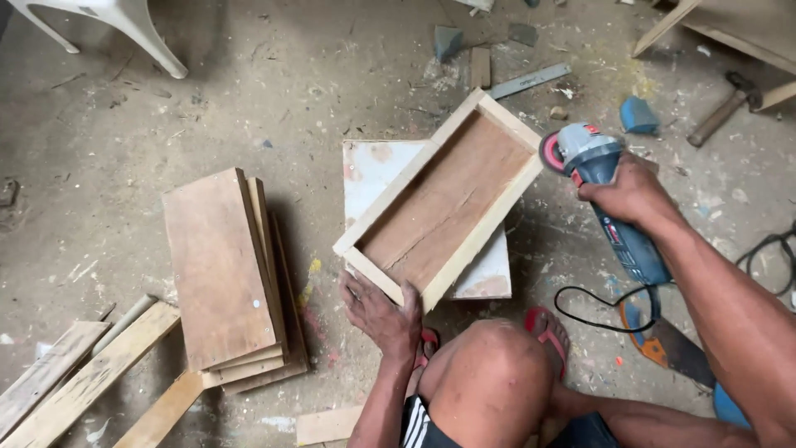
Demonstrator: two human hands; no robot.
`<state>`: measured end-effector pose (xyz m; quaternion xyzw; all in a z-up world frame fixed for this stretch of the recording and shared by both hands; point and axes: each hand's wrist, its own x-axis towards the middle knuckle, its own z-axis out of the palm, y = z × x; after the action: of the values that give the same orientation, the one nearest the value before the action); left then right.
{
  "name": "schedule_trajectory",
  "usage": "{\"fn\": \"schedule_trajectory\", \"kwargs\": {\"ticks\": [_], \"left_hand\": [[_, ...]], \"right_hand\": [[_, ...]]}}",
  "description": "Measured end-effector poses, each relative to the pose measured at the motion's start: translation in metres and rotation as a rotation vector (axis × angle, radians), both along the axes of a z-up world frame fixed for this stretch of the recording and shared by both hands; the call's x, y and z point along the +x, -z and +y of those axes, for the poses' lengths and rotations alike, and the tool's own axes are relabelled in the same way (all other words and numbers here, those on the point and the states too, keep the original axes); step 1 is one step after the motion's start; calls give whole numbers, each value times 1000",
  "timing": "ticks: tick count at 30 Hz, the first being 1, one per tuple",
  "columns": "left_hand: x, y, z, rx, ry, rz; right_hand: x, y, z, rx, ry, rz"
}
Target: Sanding wooden furniture components using a handheld angle grinder with a sanding attachment.
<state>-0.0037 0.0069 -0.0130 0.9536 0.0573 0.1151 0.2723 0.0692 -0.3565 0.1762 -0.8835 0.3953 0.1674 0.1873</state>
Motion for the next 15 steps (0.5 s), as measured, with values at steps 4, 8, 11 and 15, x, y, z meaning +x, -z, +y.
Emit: {"fn": "schedule_trajectory", "kwargs": {"ticks": [4,8,11,15], "left_hand": [[-1,-4,3,-14,13,-28],[-2,-3,1,-52,-50,106],[-1,-6,-1,-70,-54,113],[-3,-6,-1,-18,-70,120]], "right_hand": [[-7,23,-5,-23,-47,-15],[12,39,3,-29,-72,-1],[34,23,25,-15,-93,0],[62,20,46,21,-107,-2]]}}
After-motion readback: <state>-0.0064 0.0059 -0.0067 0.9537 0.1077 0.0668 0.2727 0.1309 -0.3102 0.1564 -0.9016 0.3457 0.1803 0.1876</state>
